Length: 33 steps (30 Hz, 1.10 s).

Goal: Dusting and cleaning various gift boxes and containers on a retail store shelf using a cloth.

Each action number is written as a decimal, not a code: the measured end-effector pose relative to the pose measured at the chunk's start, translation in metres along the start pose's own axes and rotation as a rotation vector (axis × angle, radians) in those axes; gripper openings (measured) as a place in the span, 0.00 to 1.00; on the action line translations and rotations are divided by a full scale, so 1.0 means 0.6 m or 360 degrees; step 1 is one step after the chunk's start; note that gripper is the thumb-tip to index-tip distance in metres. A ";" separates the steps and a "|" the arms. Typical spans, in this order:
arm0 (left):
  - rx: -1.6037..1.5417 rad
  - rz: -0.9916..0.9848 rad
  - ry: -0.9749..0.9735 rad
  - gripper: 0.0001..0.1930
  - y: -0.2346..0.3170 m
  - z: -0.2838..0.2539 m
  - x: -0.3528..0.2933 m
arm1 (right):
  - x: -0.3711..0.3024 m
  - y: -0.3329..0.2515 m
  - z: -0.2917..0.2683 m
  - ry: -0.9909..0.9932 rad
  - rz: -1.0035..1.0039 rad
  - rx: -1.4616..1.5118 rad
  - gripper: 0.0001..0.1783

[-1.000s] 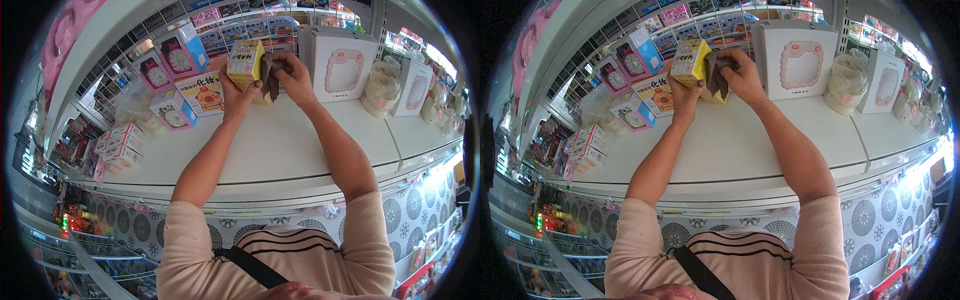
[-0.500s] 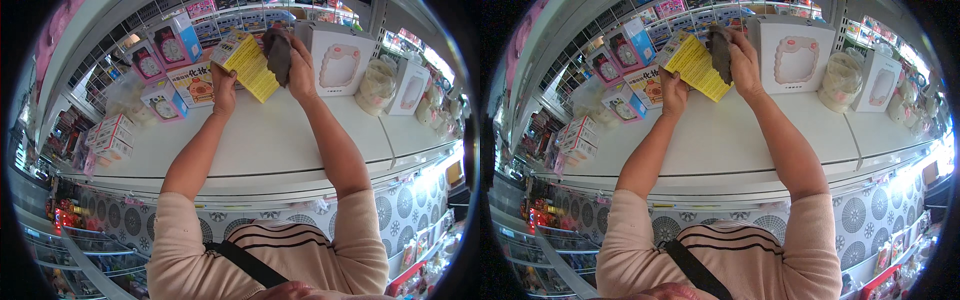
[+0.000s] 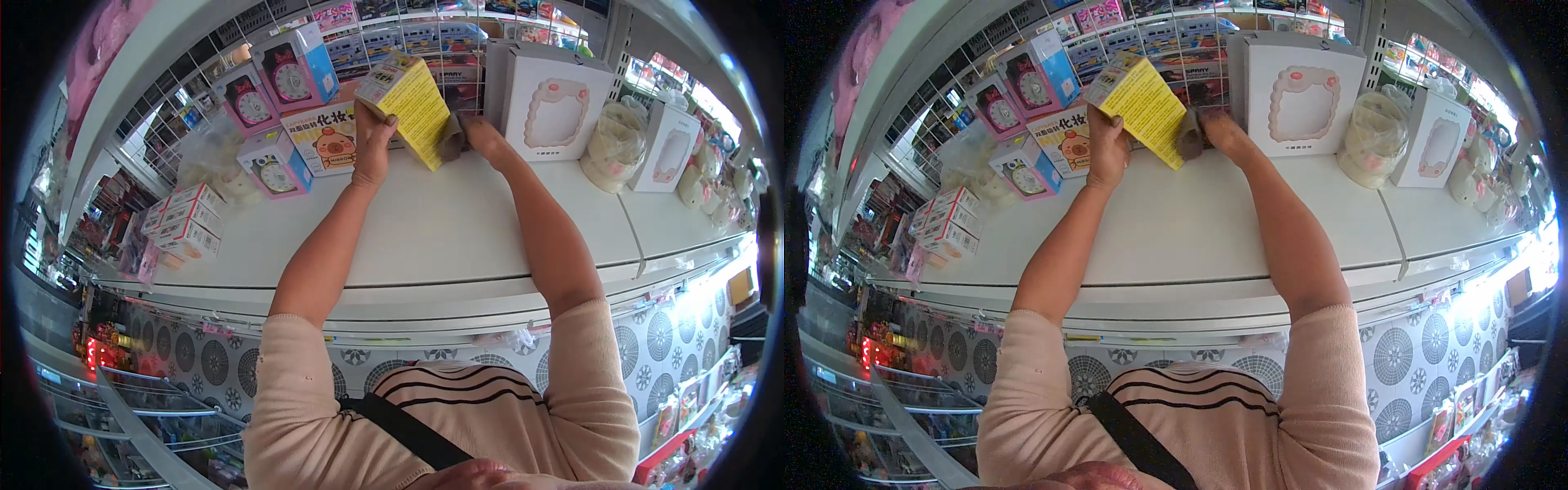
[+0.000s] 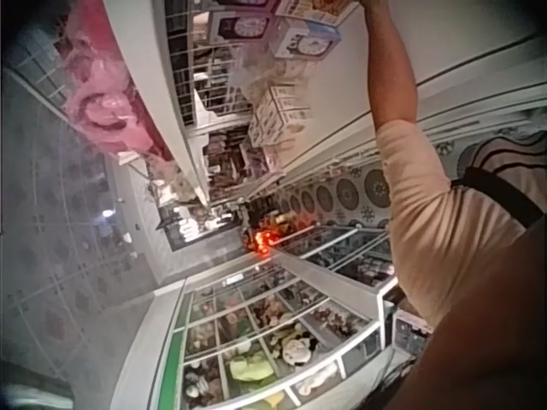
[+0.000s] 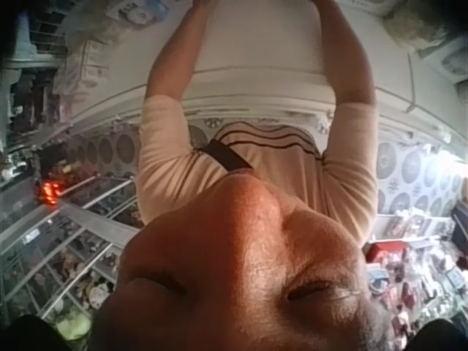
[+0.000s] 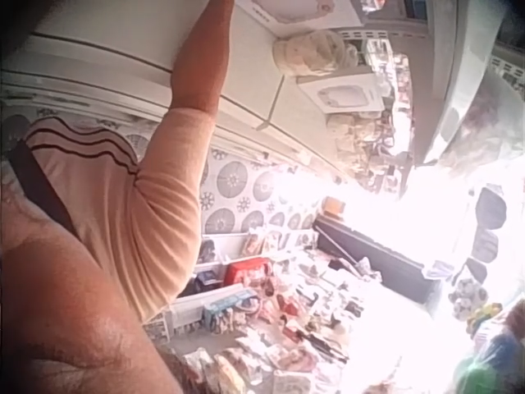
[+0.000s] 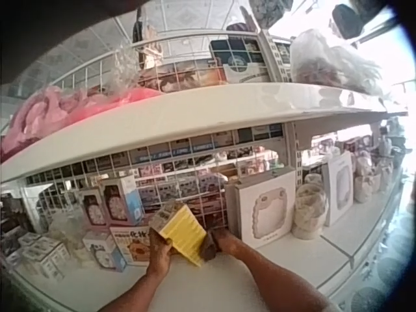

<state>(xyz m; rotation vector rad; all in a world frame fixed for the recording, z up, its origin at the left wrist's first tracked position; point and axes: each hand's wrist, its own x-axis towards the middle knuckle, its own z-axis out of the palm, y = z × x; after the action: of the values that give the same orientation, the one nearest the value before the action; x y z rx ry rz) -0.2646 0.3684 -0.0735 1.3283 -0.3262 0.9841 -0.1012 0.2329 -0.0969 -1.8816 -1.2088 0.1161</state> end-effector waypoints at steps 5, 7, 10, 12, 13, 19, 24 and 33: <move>0.0053 0.0082 0.0023 0.33 -0.001 0.015 -0.001 | -0.003 -0.004 0.001 0.0037 0.0263 0.0369 0.20; 0.0032 0.0040 0.0056 0.34 0.011 -0.001 -0.008 | -0.025 -0.097 -0.005 0.0180 0.0312 0.0695 0.20; -0.0021 0.0023 0.0018 0.34 0.005 0.000 -0.004 | -0.032 -0.132 -0.031 0.0073 0.0054 0.0926 0.22; -0.0011 0.0041 -0.0026 0.34 0.004 0.002 -0.005 | -0.034 -0.136 -0.031 0.0123 -0.0101 0.1149 0.23; -0.0010 0.0005 -0.0046 0.34 0.007 0.006 -0.006 | -0.036 -0.138 -0.031 0.0178 -0.0261 0.1372 0.24; 0.0022 -0.0025 -0.0099 0.35 0.013 0.010 -0.006 | -0.045 -0.125 -0.033 0.0172 -0.0072 0.1084 0.25; 0.0007 -0.0032 -0.0096 0.35 0.011 0.011 -0.004 | -0.001 -0.061 -0.011 0.0095 -0.0026 0.1243 0.27; 0.0390 0.0285 -0.0277 0.35 0.025 0.040 -0.004 | -0.031 -0.085 -0.028 0.0580 -0.0368 0.0987 0.25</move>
<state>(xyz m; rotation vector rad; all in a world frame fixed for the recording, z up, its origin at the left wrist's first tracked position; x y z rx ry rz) -0.2696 0.3446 -0.0591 1.6341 -0.4750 1.0857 -0.1378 0.2157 -0.0573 -1.1564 -0.9819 0.0144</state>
